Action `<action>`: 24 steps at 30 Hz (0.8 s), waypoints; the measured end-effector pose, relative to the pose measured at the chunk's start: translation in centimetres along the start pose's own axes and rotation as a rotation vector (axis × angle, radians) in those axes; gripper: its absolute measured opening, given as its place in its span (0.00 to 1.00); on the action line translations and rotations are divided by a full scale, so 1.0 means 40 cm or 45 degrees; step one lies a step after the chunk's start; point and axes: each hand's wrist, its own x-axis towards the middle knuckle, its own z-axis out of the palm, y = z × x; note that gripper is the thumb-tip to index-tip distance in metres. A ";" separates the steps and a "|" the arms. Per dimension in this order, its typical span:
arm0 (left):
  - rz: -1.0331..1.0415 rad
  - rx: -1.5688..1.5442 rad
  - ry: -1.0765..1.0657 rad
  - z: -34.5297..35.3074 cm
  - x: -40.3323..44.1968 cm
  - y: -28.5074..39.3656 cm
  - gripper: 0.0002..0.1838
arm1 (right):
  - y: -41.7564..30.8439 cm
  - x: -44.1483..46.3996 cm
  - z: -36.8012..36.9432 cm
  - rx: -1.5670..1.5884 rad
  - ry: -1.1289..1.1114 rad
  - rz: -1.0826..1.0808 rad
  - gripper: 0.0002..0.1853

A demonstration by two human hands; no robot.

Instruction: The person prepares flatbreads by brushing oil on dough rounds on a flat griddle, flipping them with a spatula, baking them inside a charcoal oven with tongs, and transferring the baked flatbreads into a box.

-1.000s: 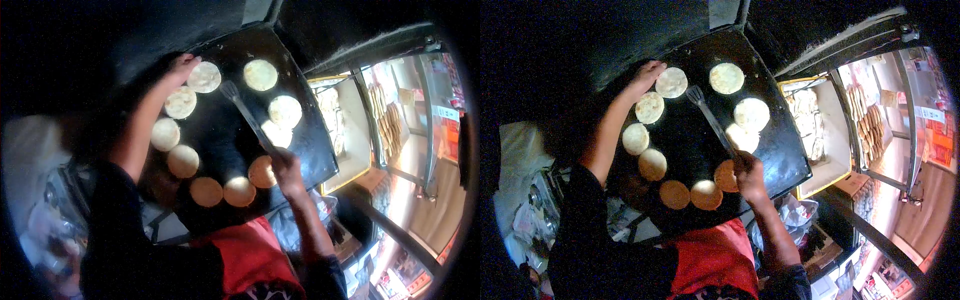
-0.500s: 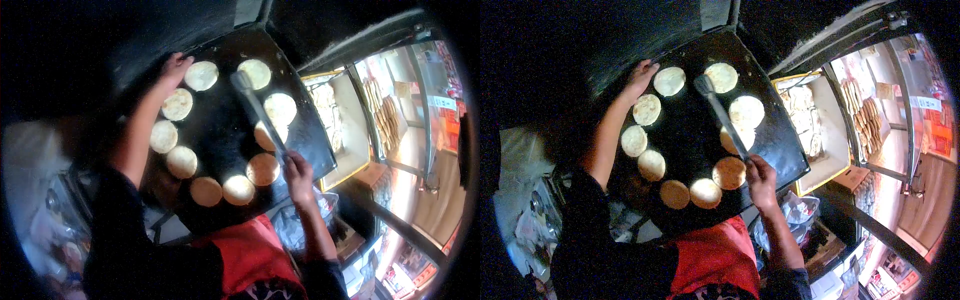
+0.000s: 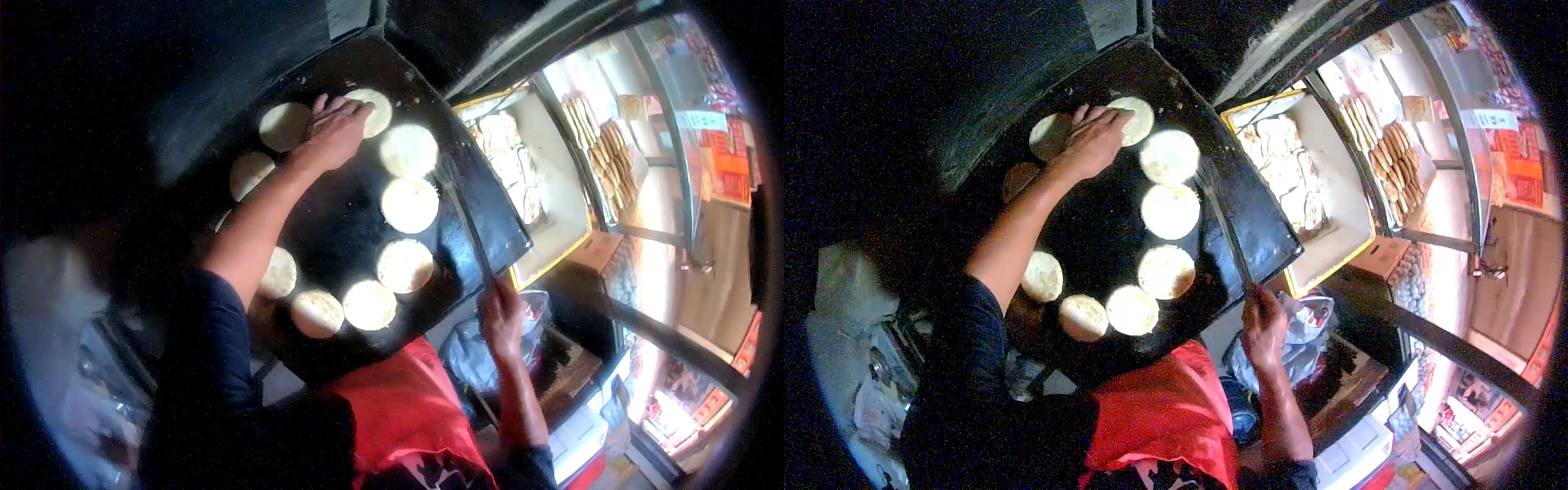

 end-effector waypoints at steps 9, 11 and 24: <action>-0.396 -0.164 0.109 -0.166 -0.368 0.048 0.27 | 0.018 -0.039 -0.017 -0.571 0.157 -0.630 0.12; -0.504 -0.058 0.024 -0.183 -0.503 0.086 0.28 | 0.010 -0.068 -0.037 -0.647 0.065 -0.591 0.13; -0.399 -0.540 0.177 -0.145 -0.853 0.563 0.27 | 0.231 -0.247 -0.164 -0.589 -0.003 -0.363 0.16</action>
